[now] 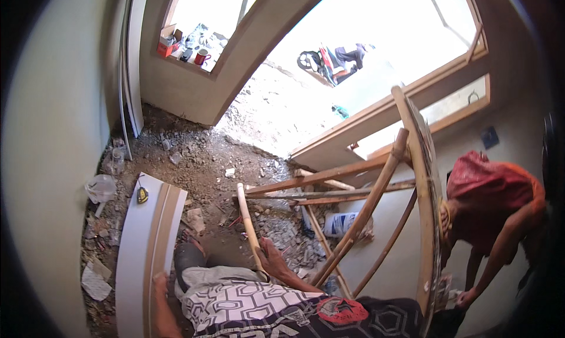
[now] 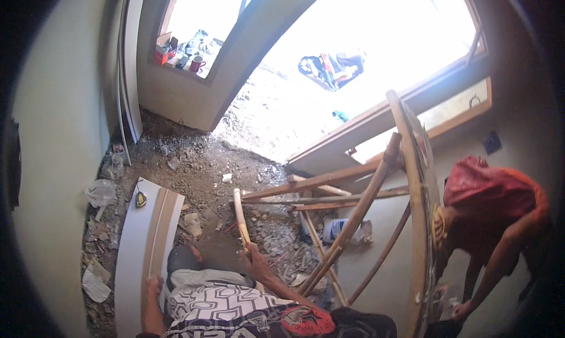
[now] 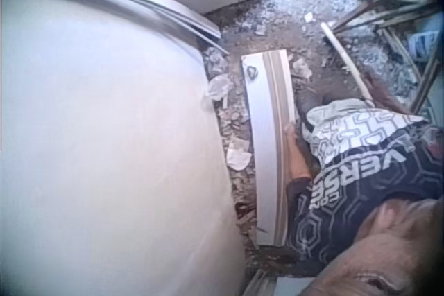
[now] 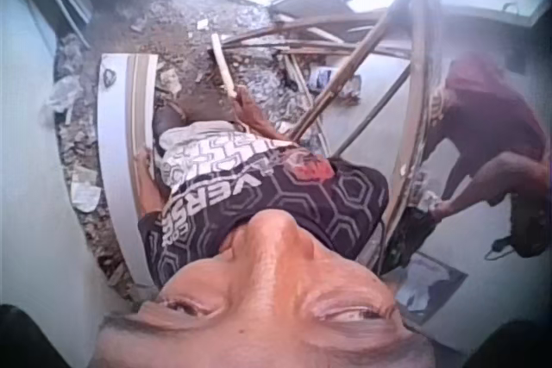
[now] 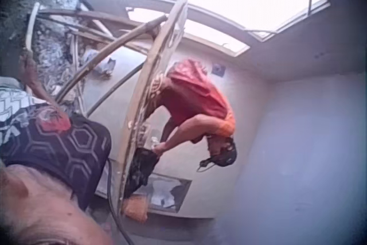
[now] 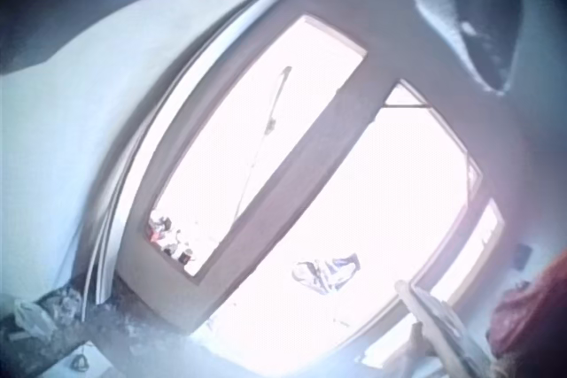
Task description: The person measures and marks a long white panel using a tape measure and a utility knife. They place a smaller wooden strip on the panel, measure distances, and score the surface along the strip's edge.
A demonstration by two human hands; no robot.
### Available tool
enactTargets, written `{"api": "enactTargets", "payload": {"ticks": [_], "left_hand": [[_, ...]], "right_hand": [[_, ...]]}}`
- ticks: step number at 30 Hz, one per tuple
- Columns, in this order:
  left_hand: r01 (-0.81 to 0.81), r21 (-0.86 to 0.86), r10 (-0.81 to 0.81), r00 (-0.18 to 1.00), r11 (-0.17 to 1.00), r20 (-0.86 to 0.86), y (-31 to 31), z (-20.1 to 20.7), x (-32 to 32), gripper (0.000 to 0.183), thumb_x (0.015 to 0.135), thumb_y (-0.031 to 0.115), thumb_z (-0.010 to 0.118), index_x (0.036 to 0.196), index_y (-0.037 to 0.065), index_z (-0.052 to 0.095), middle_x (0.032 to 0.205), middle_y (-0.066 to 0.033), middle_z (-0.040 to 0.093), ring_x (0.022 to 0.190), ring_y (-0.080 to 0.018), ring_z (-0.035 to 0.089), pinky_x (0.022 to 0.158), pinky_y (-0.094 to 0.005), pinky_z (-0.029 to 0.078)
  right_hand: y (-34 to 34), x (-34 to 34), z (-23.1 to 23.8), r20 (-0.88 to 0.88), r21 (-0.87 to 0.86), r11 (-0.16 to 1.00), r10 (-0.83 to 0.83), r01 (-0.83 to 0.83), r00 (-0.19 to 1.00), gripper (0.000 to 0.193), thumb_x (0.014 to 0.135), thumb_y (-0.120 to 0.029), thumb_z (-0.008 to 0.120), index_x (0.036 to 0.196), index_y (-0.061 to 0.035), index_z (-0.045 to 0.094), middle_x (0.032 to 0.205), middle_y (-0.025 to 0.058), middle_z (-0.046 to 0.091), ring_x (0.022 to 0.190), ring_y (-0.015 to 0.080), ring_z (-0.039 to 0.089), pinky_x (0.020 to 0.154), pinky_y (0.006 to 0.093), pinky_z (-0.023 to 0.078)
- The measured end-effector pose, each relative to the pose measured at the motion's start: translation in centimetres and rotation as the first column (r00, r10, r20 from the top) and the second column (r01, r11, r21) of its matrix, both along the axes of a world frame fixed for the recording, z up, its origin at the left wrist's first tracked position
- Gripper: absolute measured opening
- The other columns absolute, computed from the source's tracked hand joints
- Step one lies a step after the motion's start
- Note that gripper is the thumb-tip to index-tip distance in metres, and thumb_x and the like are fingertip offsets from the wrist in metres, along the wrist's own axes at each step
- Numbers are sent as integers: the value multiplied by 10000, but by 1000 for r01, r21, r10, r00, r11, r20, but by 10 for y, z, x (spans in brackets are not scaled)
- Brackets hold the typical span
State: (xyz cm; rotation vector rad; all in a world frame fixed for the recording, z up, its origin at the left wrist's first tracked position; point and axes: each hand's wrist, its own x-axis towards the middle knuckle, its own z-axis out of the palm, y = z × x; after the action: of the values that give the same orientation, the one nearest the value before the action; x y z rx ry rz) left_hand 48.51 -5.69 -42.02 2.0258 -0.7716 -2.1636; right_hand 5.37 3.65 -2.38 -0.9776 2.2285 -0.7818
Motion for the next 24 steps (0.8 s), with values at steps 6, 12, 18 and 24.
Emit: {"api": "enactTargets", "payload": {"ticks": [6, 12, 18, 24], "left_hand": [[-300, -290, 229, 940, 909, -254, -135, 12, -87, 234, 954, 330, 559, 809, 152, 606, 674, 22, 557, 576, -110, 462, 553, -272, 386], [-711, -304, 693, 697, 634, -185, -184, 31, -192, 342, 918, 265, 669, 1167, 34, 637, 949, -34, 645, 791, -147, 591, 713, -323, 495], [-941, -96, 937, 334, 325, -106, -161, 35, -183, 398, 898, 199, 691, 1222, -16, 606, 1011, -73, 681, 890, -145, 632, 814, -269, 488], [-930, -131, 864, 259, 344, 431, -60, -130, -207, 883, 781, 403, 822, 1383, -110, 429, 1223, -202, 619, 1116, -245, 602, 916, -338, 485]], "right_hand": [[-186, -30, -46, -150, 114, 826, 564, -553, 812, 307, 992, -225, 554, 1213, -16, 508, 910, 214, 637, 750, 395, 633, 680, 478, 506], [-361, -20, -7, -11, 343, 631, 743, -696, 669, 310, 988, -229, 585, 1185, 1, 522, 728, 135, 564, 650, 189, 529, 615, 377, 456], [-518, -34, -143, 146, 395, 142, 966, -907, 215, 333, 985, -253, 536, 1195, 0, 481, 901, 310, 636, 880, 499, 622, 671, 544, 485], [-645, -22, -387, 286, 243, -175, 953, -954, -102, 254, 966, -231, 550, 1074, -9, 492, 698, 185, 563, 658, 377, 603, 566, 450, 457]]}}
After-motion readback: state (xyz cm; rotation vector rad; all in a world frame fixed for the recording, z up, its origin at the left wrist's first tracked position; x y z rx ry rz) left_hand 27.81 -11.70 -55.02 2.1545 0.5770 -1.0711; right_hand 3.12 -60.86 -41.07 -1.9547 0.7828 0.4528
